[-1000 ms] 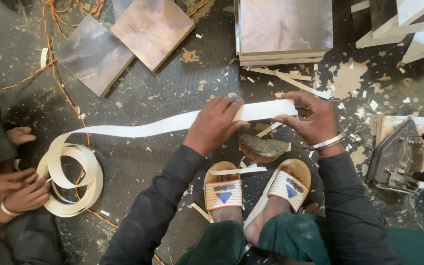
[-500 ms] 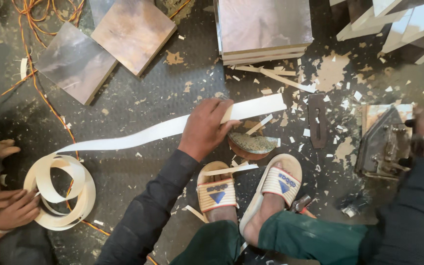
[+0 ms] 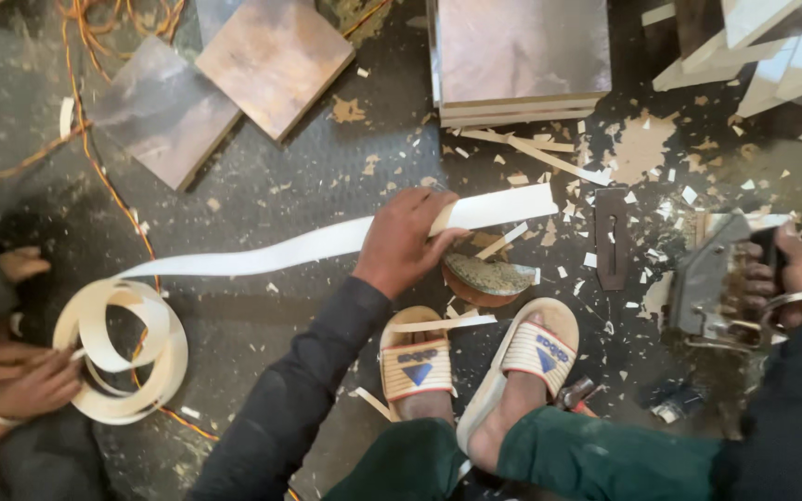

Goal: The person cuts white strips with a guillotine-style cutter and applies them to the edges of square panels. They then place the finished panels into a stack of similar frames.

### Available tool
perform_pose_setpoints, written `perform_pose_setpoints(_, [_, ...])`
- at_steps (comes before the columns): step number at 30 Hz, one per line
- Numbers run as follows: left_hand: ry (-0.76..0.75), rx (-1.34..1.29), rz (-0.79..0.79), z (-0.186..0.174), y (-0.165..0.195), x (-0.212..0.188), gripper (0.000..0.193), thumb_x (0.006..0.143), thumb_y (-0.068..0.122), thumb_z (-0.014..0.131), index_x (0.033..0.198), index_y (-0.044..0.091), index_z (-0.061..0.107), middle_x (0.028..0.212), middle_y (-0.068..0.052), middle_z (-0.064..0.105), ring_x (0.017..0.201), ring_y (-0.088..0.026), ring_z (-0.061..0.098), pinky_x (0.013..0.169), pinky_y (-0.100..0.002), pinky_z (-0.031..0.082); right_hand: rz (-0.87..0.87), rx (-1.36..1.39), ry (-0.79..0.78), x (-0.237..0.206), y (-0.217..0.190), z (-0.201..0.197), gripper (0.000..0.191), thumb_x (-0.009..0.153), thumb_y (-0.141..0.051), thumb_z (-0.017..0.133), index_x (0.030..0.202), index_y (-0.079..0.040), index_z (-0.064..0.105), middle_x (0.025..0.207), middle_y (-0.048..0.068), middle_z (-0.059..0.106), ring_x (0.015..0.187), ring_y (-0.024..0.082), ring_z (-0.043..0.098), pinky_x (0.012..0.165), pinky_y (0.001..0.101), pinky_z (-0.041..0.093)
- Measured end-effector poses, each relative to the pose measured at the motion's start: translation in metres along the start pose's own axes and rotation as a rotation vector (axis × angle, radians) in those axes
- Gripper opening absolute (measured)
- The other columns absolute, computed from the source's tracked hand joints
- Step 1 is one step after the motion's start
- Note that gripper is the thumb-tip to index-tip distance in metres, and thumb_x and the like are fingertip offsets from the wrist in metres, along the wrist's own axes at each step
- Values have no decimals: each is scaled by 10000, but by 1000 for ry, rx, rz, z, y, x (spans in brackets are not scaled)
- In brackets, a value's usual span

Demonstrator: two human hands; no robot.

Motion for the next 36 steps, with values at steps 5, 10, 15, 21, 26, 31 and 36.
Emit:
perform_pose_setpoints(5, [-1,-39,-11,2,-2,3,414,870,300,809,1163,25,708,1085,-179,708,994,-381,664,871,-457,536,-155,209,-446,-71,-64,61,459,1165,-549,411,1052,-114,503,700,-30,398,473,122,311,409,314,301])
perform_pose_setpoints(10, [-30,-36,-68,3,1,7,416,836,306,831,1130,33,720,1049,-164,723,962,-368,688,838,-449,554,-292,-70,-308,-142,-126,140,387,1116,-419,422,1016,-69,554,708,-2,512,494,138,448,432,305,392])
perform_pose_setpoints(15, [-15,-63,-43,-2,1,8,407,841,296,829,1128,31,716,1071,-166,731,985,-370,694,868,-445,552,-457,-260,-380,-166,-154,228,411,1115,-396,414,940,-64,583,613,-15,492,424,100,420,373,261,341])
perform_pose_setpoints(21, [-27,-65,-46,0,-5,4,412,857,307,809,1134,22,701,1045,-166,713,972,-374,675,862,-451,537,-544,-456,-272,-145,-151,250,477,1119,-398,384,864,-52,589,556,-25,474,378,111,394,343,291,339])
perform_pose_setpoints(26, [-40,-40,-17,1,-2,3,412,894,301,780,1177,24,666,1012,-153,670,944,-363,653,828,-457,529,-891,-740,-77,-135,-149,244,491,1164,-326,419,869,10,622,620,140,565,515,262,543,517,414,424])
perform_pose_setpoints(31, [-46,-32,-12,2,-2,3,408,894,296,777,1186,35,660,1016,-151,654,958,-364,642,834,-461,521,-996,-848,-28,-135,-147,250,436,1136,-267,442,890,32,642,718,254,608,642,408,600,632,483,466])
perform_pose_setpoints(36, [-46,-51,2,0,-6,4,434,892,289,783,1205,22,643,1072,-172,656,993,-386,640,868,-467,525,-1027,-905,-19,-140,-148,262,416,1130,-261,458,897,23,654,782,256,641,714,438,621,652,494,466])
Point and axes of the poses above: each hand's wrist, its own x-axis towards the middle knuckle, its own z-axis out of the palm, y = z × x, the point moved 5 cm from there along x, towards the middle knuckle
